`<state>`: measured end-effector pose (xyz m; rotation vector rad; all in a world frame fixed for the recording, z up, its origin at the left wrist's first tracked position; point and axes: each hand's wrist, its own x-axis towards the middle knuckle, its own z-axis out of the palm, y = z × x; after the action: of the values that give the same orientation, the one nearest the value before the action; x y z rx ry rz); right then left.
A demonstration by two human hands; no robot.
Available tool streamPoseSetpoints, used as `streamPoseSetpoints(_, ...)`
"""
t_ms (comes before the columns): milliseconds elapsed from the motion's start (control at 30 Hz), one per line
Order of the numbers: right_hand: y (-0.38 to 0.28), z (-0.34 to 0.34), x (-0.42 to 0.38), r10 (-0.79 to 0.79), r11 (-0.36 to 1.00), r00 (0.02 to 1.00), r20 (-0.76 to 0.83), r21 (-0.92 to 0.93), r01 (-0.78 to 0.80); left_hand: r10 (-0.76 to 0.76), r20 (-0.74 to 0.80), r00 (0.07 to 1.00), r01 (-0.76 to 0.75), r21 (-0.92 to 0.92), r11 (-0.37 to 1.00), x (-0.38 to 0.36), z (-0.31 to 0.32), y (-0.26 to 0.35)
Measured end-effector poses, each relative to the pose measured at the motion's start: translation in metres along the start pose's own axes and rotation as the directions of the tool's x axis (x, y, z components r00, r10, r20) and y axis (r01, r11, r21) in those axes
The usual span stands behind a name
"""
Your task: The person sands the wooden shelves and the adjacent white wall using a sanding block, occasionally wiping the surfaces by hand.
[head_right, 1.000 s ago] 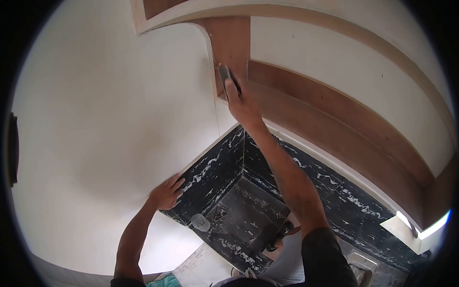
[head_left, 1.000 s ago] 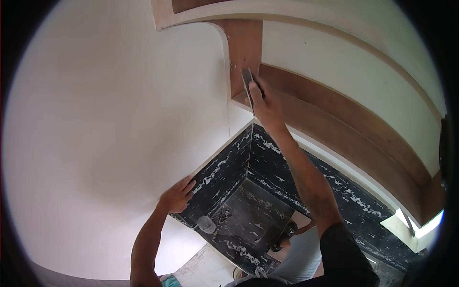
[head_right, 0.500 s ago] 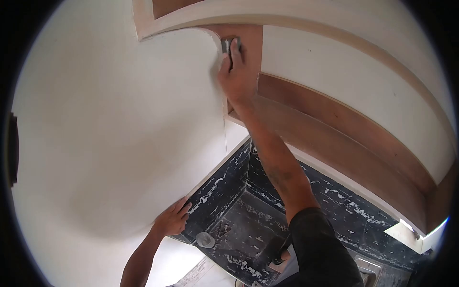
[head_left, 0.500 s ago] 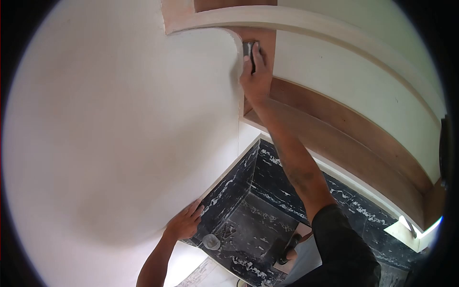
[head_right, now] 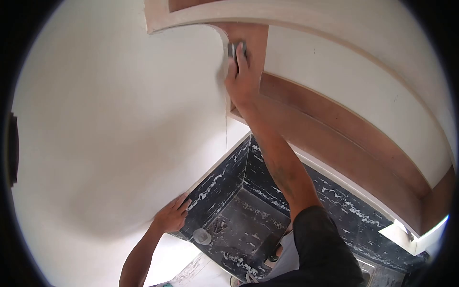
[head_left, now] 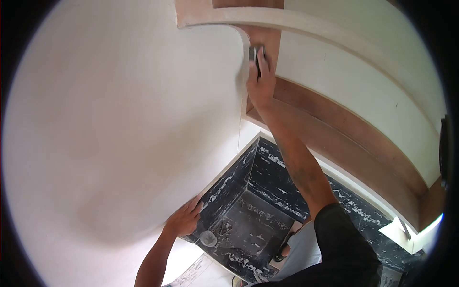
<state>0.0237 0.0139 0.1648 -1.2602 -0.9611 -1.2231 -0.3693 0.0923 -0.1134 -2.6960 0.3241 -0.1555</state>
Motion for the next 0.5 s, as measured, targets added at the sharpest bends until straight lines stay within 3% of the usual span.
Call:
streamPoseSetpoints(67,0.015,-0.003,-0.019,-0.134,0.991,0.991,-0.009,-0.015,0.134,0.002,0.021,1.0,-0.003,0.017,1.0,-0.001,-0.004,-0.001)
streamPoseSetpoints(167,-0.014,-0.005,0.018,0.035,0.993,0.999,0.034,0.108,-0.038,0.001,0.014,1.0,-0.001,0.012,1.0,0.001,0.001,0.0)
streamPoseSetpoints(400,0.009,-0.005,-0.032,-0.189,0.981,0.981,-0.043,-0.061,0.186,-0.003,-0.004,1.0,0.003,0.02,1.0,-0.001,-0.006,-0.002)
streamPoseSetpoints(500,-0.003,0.0,0.006,-0.097,0.994,0.995,-0.021,0.05,0.098,-0.015,-0.033,0.999,0.015,-0.005,1.0,0.0,0.003,0.001)
